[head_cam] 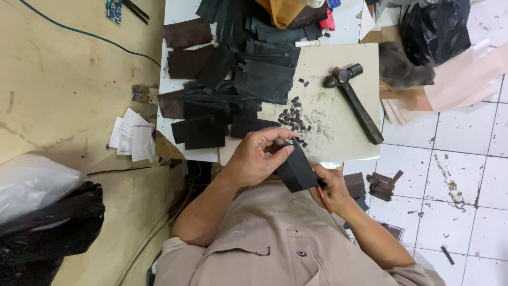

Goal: Trimming the edges of small leather pieces using scissors at a workbench

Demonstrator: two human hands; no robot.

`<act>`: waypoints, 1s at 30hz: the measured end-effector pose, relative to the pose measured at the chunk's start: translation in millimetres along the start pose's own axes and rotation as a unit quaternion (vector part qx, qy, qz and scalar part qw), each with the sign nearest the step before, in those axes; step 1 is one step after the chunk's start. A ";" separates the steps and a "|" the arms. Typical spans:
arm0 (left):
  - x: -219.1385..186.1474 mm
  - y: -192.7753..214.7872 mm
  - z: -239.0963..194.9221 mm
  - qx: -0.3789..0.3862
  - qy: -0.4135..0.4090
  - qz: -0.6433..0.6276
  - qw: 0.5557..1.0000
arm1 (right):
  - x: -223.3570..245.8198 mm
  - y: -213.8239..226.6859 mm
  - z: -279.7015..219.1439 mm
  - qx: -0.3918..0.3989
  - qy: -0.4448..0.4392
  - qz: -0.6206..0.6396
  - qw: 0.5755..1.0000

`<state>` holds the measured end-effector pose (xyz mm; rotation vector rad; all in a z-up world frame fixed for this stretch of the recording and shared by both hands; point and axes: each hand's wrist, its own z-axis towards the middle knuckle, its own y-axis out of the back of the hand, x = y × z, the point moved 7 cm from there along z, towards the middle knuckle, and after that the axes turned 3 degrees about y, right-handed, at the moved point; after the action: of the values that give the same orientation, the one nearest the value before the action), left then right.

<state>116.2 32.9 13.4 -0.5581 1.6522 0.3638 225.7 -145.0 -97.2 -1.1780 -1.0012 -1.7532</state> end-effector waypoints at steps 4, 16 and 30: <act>22.0 7.1 8.2 -0.018 -0.011 -0.003 1.000 | 17.3 3.6 20.2 0.022 -0.009 0.010 1.000; 65.3 104.6 60.3 -0.235 -0.061 0.007 0.970 | -24.4 19.6 56.7 -0.205 -0.081 0.263 0.939; 70.9 69.8 54.4 -0.151 -0.213 0.541 0.799 | -50.8 25.4 42.2 -0.223 -0.082 0.255 0.937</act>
<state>116.4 109.3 -70.4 0.3217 1.3114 1.4967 276.1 -107.6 -129.8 -1.7128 -0.3258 -1.5045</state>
